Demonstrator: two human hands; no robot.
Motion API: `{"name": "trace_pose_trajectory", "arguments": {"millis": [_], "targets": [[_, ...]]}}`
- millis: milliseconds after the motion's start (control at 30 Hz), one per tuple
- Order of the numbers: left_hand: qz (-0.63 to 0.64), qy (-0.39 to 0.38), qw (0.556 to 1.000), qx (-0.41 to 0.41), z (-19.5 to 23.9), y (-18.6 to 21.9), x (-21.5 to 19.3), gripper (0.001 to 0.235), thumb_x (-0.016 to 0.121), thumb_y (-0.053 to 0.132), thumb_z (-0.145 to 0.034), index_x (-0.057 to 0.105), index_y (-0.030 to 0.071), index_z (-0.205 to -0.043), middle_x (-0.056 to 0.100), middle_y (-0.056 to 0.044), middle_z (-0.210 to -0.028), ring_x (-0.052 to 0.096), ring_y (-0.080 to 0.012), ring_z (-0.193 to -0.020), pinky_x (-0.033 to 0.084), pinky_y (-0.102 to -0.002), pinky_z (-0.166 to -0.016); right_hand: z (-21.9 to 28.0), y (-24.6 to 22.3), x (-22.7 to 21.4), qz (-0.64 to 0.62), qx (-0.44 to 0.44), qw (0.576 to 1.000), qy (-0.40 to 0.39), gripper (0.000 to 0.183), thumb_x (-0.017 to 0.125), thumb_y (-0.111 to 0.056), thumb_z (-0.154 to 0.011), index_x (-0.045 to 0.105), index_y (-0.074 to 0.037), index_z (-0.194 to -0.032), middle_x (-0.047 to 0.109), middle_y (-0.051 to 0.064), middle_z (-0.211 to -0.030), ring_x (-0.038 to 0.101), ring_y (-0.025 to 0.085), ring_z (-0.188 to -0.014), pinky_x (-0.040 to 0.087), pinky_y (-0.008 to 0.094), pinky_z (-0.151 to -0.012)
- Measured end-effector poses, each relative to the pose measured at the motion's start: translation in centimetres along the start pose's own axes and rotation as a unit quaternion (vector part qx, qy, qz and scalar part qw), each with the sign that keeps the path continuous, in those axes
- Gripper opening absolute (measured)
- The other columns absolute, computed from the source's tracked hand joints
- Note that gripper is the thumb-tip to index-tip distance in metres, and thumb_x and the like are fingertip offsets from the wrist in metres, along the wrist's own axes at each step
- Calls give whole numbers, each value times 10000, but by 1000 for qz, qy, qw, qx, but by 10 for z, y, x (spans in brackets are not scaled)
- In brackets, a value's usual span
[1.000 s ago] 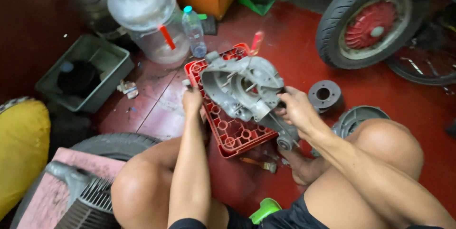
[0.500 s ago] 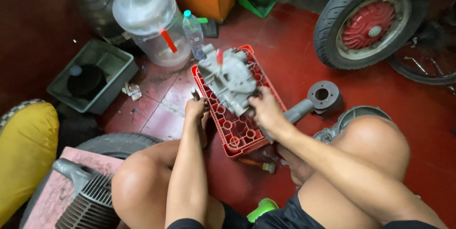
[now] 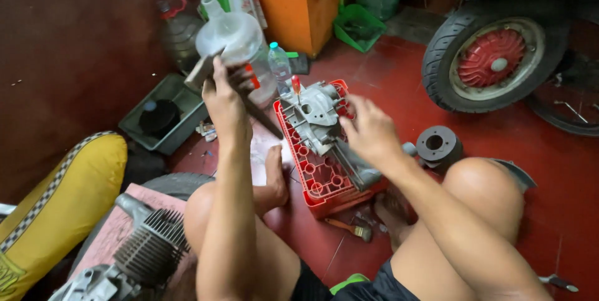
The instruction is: Cleaning a motorcycle engine casing with a brush and then using a hammer and punch to work on internal components.
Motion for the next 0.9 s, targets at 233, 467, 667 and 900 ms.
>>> {"name": "trace_pose_trajectory", "arguments": {"millis": [233,467,667,900], "targets": [[-197,-274,941,31,87,63,89,666,354,602,-933,664,51,-1139,670,-94,-1006,569,-166,-825,469,-299,-697,20,-95,-62,-241,-158,956,59,690,798,-301,-872,513,60,-1387,644,373,-1159,625,565,-1104,522,632,-928],[-111,-368,895,226,35,-22,75,703,808,319,-889,525,39,-1469,618,-225,-1383,544,-390,-1350,345,-552,-1185,1,-15,-90,-189,60,975,104,449,750,-208,-919,603,-80,-1324,720,197,-919,716,324,-852,579,440,-731],[-191,-347,900,182,20,-87,58,634,855,202,-763,601,48,-1324,700,-129,-1305,622,-287,-1297,410,-406,-1137,-28,-56,-130,-220,-73,966,114,409,552,-9,-986,424,19,-1374,598,92,-878,510,124,-652,434,230,-564],[-194,-326,907,183,13,-93,63,202,780,190,-803,791,59,-957,799,-63,-1072,745,-231,-900,304,-573,-1206,-49,-42,-52,24,-191,981,-10,385,732,-80,-813,672,49,-1170,777,144,-884,639,176,-495,506,283,-426]]}}
Point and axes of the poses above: each hand's wrist, its own z-axis away from the middle knuckle, its own x-axis out of the palm, y = z × x, the point moved 9 cm from there along -z, towards the middle knuckle
